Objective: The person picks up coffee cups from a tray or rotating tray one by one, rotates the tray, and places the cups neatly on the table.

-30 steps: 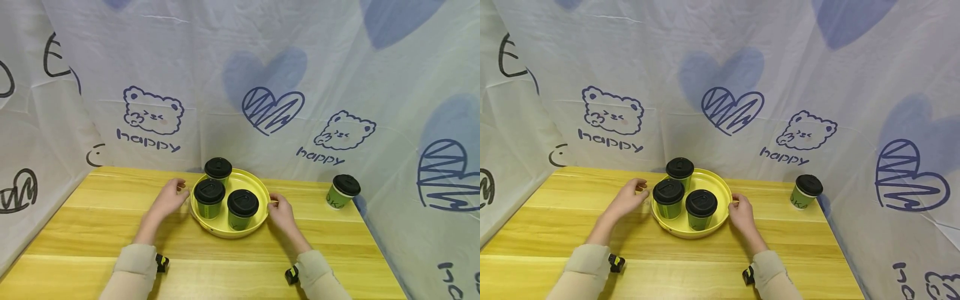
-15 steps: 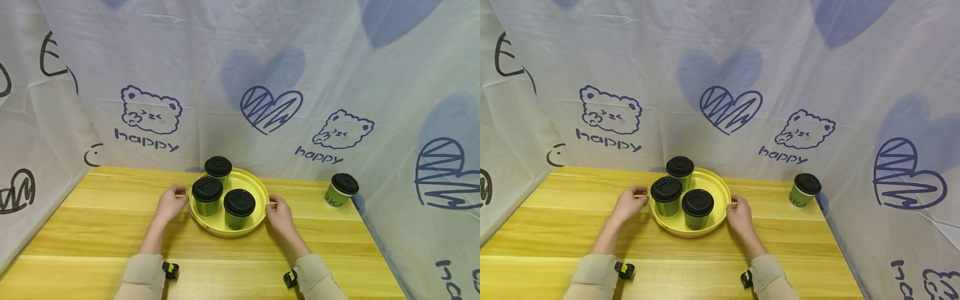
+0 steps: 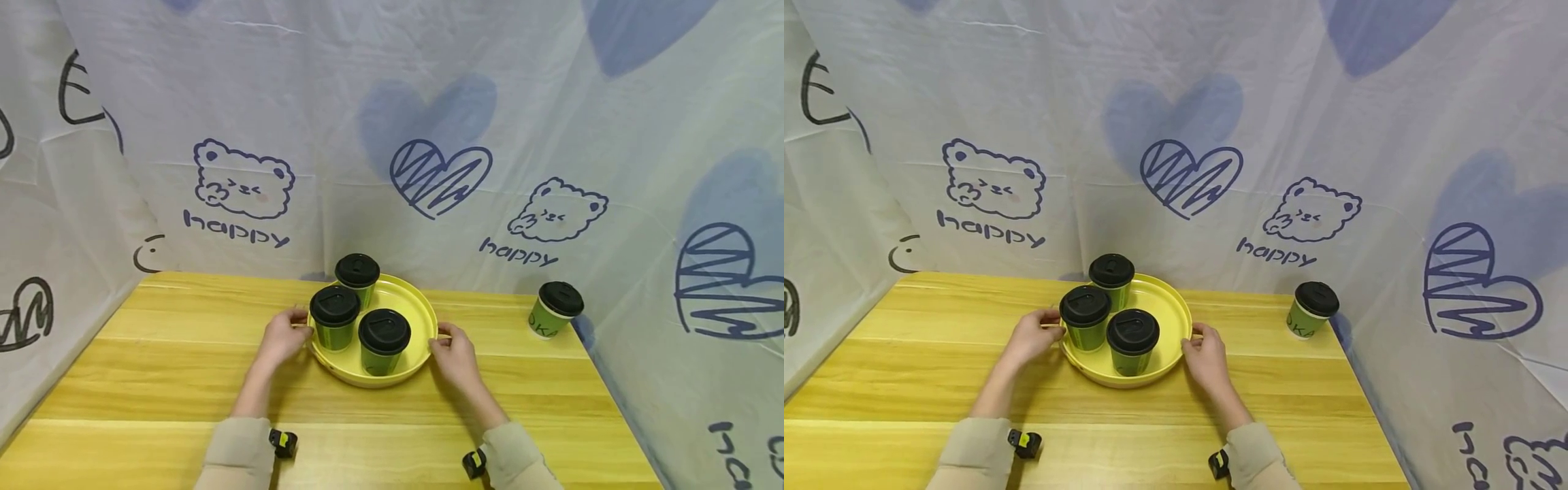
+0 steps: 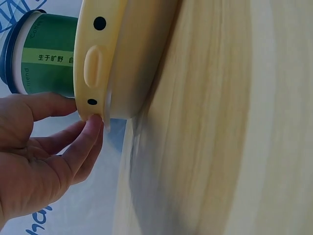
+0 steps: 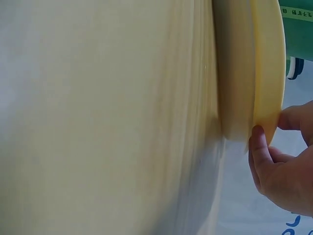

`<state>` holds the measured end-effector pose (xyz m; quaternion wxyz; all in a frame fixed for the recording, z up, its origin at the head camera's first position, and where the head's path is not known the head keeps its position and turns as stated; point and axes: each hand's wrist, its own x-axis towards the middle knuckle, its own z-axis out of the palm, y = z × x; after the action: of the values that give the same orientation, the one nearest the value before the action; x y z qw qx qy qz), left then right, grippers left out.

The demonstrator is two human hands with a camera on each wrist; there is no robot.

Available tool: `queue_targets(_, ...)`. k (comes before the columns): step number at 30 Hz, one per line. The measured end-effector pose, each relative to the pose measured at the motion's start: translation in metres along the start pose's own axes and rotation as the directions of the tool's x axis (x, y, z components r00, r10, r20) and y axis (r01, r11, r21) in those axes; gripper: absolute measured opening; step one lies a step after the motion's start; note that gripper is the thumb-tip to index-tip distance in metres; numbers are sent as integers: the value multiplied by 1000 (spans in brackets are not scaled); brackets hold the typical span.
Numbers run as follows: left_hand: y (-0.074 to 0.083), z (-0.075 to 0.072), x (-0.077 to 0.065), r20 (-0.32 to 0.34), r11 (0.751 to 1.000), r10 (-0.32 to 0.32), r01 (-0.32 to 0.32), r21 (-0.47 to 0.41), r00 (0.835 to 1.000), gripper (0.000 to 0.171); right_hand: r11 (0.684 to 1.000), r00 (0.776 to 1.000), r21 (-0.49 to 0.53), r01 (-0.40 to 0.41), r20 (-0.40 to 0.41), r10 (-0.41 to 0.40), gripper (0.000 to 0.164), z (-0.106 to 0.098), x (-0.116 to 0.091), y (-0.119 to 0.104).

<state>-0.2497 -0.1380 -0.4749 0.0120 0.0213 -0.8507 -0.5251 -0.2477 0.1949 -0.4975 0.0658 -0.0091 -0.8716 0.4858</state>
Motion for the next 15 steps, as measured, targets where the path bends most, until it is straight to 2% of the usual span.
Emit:
queue_targets(8, 1, -2, 6, 18, 1000, -10, 10, 14, 1000, 47, 999, 999, 41, -36, 30, 35, 45, -5, -3, -4)
queue_targets(15, 1, -3, 13, 24, 999, -16, 15, 35, 1000, 48, 1000, 999, 17, -26, 33, 26, 52, -12, 6, -10)
